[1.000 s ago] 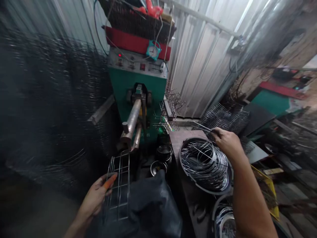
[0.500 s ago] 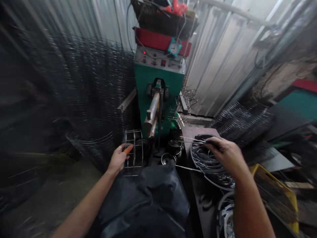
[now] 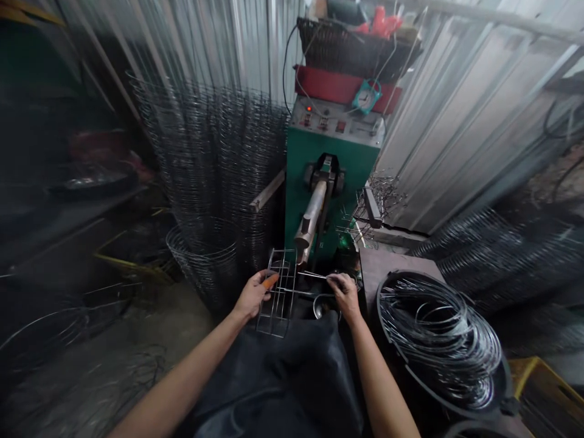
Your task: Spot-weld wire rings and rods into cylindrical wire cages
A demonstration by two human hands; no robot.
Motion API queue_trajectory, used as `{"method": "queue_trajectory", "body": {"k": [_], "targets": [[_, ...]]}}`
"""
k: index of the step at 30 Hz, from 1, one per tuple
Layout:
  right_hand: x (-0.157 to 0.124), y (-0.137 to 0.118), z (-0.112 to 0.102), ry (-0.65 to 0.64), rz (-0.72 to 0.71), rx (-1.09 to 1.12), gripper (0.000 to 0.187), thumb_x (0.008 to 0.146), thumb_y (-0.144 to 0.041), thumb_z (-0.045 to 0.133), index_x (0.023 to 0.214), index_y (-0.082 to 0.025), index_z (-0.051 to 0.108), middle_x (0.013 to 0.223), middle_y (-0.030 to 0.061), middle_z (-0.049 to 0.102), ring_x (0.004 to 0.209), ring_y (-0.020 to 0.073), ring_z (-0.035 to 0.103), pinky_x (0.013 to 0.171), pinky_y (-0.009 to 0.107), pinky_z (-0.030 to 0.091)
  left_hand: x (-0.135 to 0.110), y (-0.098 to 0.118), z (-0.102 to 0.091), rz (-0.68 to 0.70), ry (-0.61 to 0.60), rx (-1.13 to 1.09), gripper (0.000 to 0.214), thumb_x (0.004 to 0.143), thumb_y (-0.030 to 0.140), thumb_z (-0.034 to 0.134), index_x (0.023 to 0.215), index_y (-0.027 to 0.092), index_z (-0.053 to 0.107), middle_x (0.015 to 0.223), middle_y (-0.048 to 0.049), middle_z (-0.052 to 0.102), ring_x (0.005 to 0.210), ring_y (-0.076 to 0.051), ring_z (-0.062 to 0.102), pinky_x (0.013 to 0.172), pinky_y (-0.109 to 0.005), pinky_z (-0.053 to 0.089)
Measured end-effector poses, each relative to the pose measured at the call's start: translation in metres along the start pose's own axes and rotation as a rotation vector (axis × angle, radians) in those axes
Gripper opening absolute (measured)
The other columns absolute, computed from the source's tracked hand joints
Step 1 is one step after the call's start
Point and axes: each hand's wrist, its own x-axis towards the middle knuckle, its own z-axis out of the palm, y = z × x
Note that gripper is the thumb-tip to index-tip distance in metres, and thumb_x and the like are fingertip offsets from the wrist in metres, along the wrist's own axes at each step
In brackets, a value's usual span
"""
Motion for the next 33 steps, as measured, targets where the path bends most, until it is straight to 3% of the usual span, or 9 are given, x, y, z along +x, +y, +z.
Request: {"method": "queue_trajectory", "body": {"k": [9,33], "targets": [[0.014,0.006,0.014,-0.037,-0.054,-0.108,0.028,0.085,-0.045,0.047,0.083,-0.023,0.065,0.08,0.004,0.064,0.079,0.0205,0.055,0.076,0.036,0.038,0.008,-0.003,0.003,-0.056,0.029,0.004,0.039,0.052,0.04,0.075,0.079,0.016,0.06,0.058,0.0061,0.042,0.044,-0.002,0.028,0.037,-0.015,0.017],[0.033,0.02,0.014,-0.059,-0.042,-0.114,0.03,0.085,-0.045,0.047,0.082,-0.023,0.066,0.076,0.0046,0.062,0.078,0.0198,0.055,0.074,0.034,0.043,0.027,0.004,0.013,-0.124,0.053,-0.069,0.04,0.046,0.037,0.079,0.073,0.015,0.058,0.058,0.0042,0.045,0.045,-0.003,0.032,0.035,-0.015,0.014]]}}
